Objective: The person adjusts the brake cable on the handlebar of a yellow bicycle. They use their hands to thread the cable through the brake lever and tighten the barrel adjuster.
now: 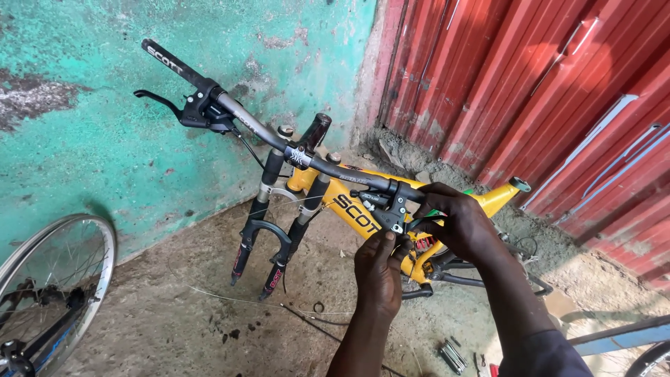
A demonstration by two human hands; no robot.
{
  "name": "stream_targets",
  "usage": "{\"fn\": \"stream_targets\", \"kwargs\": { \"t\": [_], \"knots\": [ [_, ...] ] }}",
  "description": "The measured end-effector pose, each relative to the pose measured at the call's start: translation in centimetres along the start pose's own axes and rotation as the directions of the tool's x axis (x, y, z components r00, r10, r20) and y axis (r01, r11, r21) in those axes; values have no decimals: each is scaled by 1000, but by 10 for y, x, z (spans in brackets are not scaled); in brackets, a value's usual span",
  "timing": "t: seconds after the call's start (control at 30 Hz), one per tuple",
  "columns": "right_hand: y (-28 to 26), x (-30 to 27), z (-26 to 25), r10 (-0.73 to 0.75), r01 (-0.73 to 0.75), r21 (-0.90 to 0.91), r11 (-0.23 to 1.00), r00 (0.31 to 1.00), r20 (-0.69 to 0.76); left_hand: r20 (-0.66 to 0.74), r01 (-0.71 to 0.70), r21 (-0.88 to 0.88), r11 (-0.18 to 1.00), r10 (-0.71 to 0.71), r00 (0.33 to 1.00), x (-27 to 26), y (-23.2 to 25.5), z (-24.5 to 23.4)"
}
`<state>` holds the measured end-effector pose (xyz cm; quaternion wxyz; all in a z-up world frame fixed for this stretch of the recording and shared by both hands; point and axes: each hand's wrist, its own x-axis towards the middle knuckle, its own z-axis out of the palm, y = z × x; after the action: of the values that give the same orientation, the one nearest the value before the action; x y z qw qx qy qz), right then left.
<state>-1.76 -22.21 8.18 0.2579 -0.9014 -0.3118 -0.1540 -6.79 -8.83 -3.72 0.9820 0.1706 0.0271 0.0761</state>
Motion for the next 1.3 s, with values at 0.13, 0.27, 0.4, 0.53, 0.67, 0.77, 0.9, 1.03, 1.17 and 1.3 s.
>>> {"fn": "stream_targets", "kwargs": {
  "t": [0.13,0.27,0.4,0.53,0.67,0.77,0.9,1.03,1.17,1.3],
  "knots": [
    [3,-1,-1,49,-49,6,999,999,14,-27,17,75,997,-15,1000,2,8,0],
    [29,-4,8,23,-24,79,997,1000,16,-279,-95,274,957,174,944,1,43,24],
    [33,-6,6,4,-3,210,978,1000,-3,-168,-224,349,910,296,940,32,71,24],
    [34,-3,7,-9,11,206,978,1000,-7,-110,-158,391,907,217,970,53,78,9],
    [26,-2,4,2,1,241,971,1000,-11,154,-361,486,796,329,932,77,78,-9],
    [17,-2,-1,7,-5,239,971,1000,-10,224,-433,542,720,372,901,100,72,-16],
    [10,6,4,5,0,234,972,1000,-21,279,-470,625,623,385,880,94,93,-3],
    [17,6,9,6,-2,252,968,1000,-17,289,-420,662,620,306,907,112,98,-10],
    [26,10,5,14,-9,250,968,1000,-15,295,-352,862,365,204,934,97,120,16],
    [29,3,6,10,-9,237,971,1000,-6,76,-132,768,627,115,990,101,101,-1]
  ]
}}
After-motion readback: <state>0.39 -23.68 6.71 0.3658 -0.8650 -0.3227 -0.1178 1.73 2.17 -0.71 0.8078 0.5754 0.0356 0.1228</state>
